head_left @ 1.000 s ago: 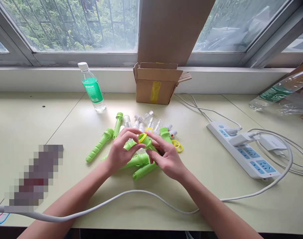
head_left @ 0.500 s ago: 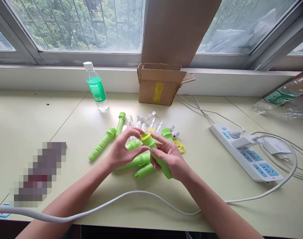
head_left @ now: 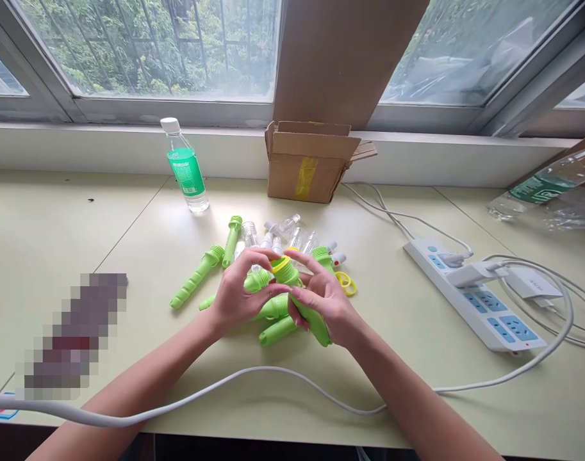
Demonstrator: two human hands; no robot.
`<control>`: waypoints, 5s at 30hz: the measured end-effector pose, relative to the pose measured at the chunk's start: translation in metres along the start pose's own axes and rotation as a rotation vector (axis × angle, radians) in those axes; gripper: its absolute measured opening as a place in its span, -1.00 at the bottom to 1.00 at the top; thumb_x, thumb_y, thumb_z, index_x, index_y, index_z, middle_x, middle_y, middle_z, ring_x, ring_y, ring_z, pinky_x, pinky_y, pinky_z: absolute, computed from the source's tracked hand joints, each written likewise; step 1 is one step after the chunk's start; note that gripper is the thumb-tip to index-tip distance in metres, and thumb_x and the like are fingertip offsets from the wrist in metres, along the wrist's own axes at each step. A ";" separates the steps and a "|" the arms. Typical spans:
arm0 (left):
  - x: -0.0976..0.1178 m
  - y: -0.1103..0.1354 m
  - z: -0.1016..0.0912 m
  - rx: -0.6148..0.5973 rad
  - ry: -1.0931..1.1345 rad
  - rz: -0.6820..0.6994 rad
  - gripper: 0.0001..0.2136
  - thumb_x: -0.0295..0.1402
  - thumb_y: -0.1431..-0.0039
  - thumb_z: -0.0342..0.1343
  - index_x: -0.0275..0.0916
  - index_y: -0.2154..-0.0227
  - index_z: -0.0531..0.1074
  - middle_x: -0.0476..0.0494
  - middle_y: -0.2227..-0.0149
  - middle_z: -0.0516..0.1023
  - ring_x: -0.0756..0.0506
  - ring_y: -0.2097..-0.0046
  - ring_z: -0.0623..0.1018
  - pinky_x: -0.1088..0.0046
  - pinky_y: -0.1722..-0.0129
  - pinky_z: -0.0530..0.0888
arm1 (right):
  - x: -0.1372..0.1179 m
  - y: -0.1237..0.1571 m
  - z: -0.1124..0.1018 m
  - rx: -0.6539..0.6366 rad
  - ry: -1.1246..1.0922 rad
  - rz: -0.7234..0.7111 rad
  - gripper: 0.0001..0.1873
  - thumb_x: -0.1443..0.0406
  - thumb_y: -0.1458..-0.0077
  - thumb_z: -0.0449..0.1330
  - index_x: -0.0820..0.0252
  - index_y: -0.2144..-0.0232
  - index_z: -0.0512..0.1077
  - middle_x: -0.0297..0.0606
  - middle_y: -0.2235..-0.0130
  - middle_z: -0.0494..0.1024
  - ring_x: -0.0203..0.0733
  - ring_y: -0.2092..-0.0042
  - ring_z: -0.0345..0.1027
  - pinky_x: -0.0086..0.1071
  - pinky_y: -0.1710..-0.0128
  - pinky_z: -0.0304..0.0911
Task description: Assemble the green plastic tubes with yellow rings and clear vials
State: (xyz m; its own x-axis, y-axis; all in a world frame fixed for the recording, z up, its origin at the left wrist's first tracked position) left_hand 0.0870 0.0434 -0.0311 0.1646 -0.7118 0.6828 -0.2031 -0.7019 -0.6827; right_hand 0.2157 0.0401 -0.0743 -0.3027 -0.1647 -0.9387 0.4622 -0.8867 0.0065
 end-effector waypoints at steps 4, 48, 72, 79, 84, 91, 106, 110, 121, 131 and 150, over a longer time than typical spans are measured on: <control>0.001 0.002 -0.002 0.028 -0.036 -0.015 -0.69 -0.39 -0.03 0.32 -0.19 0.26 0.28 -0.20 0.12 0.50 -0.14 0.04 0.53 0.22 0.08 0.51 | -0.003 -0.001 0.003 -0.022 0.050 -0.024 -0.38 0.28 -0.04 0.30 -0.01 -0.12 0.18 -0.19 0.05 0.39 -0.36 0.51 0.39 -0.43 0.64 0.32; -0.011 0.006 -0.001 0.065 -0.050 -0.077 -0.67 -0.33 0.02 0.35 -0.21 0.33 0.27 -0.18 0.17 0.52 -0.14 0.09 0.55 0.19 0.09 0.52 | 0.015 0.002 0.001 0.111 0.145 0.052 -0.32 0.17 -0.08 0.29 0.07 -0.19 0.13 -0.44 0.44 0.44 -0.36 0.65 0.34 -0.51 0.77 0.24; 0.000 0.001 -0.004 0.010 -0.052 0.038 -0.63 -0.38 0.02 0.35 -0.21 0.25 0.26 -0.23 0.11 0.47 -0.16 0.05 0.51 0.18 0.07 0.50 | 0.013 0.004 0.012 -0.059 -0.020 0.093 -0.60 0.16 -0.24 0.12 0.12 -0.08 0.24 -0.35 0.49 0.51 -0.44 0.72 0.16 -0.61 0.80 0.02; -0.007 0.001 -0.001 -0.031 0.033 -0.014 -0.62 -0.42 0.01 0.33 -0.20 0.21 0.26 -0.25 0.07 0.48 -0.18 0.00 0.52 0.15 0.03 0.52 | 0.021 0.004 0.014 -0.154 -0.208 0.209 -0.74 0.18 -0.29 0.01 0.15 0.04 0.24 -0.24 0.40 0.55 -0.45 0.75 0.17 -0.61 0.83 0.02; -0.010 0.003 0.002 -0.022 0.137 -0.086 -0.69 -0.47 -0.04 0.29 -0.20 0.23 0.26 -0.24 0.03 0.50 -0.17 -0.07 0.52 0.15 -0.02 0.54 | 0.013 0.004 0.013 -0.155 -0.184 0.174 -0.77 0.27 -0.18 0.13 0.13 0.10 0.27 -0.31 0.37 0.49 -0.47 0.71 0.17 -0.61 0.82 0.04; -0.007 0.003 -0.008 0.089 0.066 -0.063 -0.69 -0.48 -0.03 0.30 -0.21 0.23 0.29 -0.24 0.04 0.52 -0.16 -0.02 0.55 0.14 0.00 0.56 | -0.001 0.001 -0.001 0.066 0.179 0.010 -0.64 0.17 -0.12 0.24 0.14 0.04 0.39 -0.34 0.38 0.41 -0.37 0.56 0.28 -0.47 0.65 0.25; -0.009 0.004 -0.016 0.153 -0.118 -0.017 -0.66 -0.38 0.06 0.37 -0.23 0.31 0.31 -0.20 0.13 0.55 -0.12 0.10 0.58 0.23 0.13 0.57 | -0.002 0.006 -0.001 0.130 0.441 -0.100 -0.67 0.09 -0.27 0.06 0.18 0.14 0.46 -0.40 0.49 0.34 -0.44 0.63 0.12 -0.50 0.67 0.04; -0.010 0.006 -0.017 0.170 -0.144 -0.004 -0.66 -0.37 0.06 0.37 -0.22 0.32 0.30 -0.17 0.14 0.55 -0.11 0.12 0.58 0.23 0.12 0.57 | -0.001 0.004 0.002 0.102 0.381 -0.078 -0.67 0.09 -0.28 0.04 0.21 0.32 0.43 -0.39 0.51 0.37 -0.46 0.66 0.14 -0.52 0.70 0.01; -0.007 -0.001 -0.015 0.088 -0.069 0.005 -0.63 -0.39 0.05 0.37 -0.23 0.27 0.28 -0.19 0.14 0.53 -0.11 0.11 0.59 0.28 0.13 0.58 | 0.015 0.003 0.006 0.009 0.001 0.087 -0.67 0.06 -0.25 0.06 0.19 0.39 0.28 -0.33 0.56 0.49 -0.44 0.75 0.15 -0.58 0.81 -0.04; -0.007 0.004 -0.015 0.151 -0.115 -0.014 -0.66 -0.35 0.03 0.36 -0.22 0.30 0.29 -0.19 0.14 0.56 -0.12 0.11 0.59 0.26 0.17 0.59 | 0.013 0.004 0.006 0.003 0.051 0.099 -0.65 0.17 -0.12 0.26 0.11 0.14 0.21 -0.41 0.51 0.52 -0.48 0.76 0.12 -0.62 0.81 -0.02; -0.005 -0.003 -0.013 0.080 -0.070 -0.031 -0.68 -0.35 0.01 0.34 -0.22 0.30 0.28 -0.17 0.16 0.51 -0.09 0.12 0.57 0.30 0.17 0.60 | 0.007 0.001 0.002 0.003 0.044 0.052 -0.72 0.12 -0.15 0.20 0.23 0.25 0.45 -0.30 0.44 0.47 -0.38 0.56 0.23 -0.48 0.60 0.12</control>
State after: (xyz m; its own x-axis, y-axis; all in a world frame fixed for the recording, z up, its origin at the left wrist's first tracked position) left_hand 0.0739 0.0491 -0.0293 0.2372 -0.6880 0.6858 -0.1194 -0.7213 -0.6823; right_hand 0.2124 0.0378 -0.0800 -0.2413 -0.1909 -0.9515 0.4741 -0.8787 0.0560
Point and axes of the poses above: each hand's wrist, its own y-axis away from the middle knuckle, its own z-axis out of the palm, x = y × z, the point moved 8 cm from there along -y, towards the middle knuckle
